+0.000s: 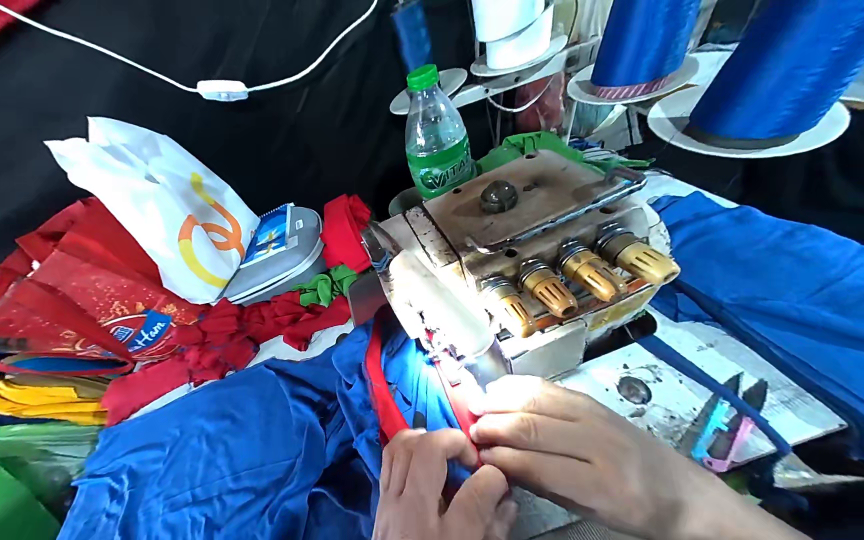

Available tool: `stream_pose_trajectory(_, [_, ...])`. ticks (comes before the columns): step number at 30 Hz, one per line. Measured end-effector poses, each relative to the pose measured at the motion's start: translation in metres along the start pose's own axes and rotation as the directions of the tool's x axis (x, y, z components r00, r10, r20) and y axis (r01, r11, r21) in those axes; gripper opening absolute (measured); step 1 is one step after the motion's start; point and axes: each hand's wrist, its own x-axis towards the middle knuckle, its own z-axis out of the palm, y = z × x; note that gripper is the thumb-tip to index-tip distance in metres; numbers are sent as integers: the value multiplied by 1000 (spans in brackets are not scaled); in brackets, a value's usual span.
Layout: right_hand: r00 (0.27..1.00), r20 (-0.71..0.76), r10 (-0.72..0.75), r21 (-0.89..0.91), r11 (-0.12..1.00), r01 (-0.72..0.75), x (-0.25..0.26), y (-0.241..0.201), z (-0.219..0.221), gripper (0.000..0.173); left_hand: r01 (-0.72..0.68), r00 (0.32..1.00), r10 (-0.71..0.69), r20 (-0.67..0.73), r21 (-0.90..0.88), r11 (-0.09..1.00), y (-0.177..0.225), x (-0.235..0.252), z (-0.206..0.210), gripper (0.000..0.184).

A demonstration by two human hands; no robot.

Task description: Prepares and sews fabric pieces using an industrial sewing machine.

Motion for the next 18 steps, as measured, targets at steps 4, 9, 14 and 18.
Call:
stream_pose_trajectory(4, [996,-83,45,-87,995,-52,-25,-8,11,10,-10,999,23,-44,266,964,-19,-14,18,35])
stream_pose_trajectory(9, [968,-200,154,-148,971,-185,-44,-16,29,10,-58,998,65,-10,344,937,-31,-24,17,38])
stream_pose_trajectory(14, [961,-217,171,-194,958,-214,-36,-13,31,11,-69,997,58,49,266,962,-39,-14,8,46])
stream_pose_trajectory(18, [967,-134,216,-240,940,-243,-19,-12,25,14,-65,998,60,33,220,973,-50,-4,8,47])
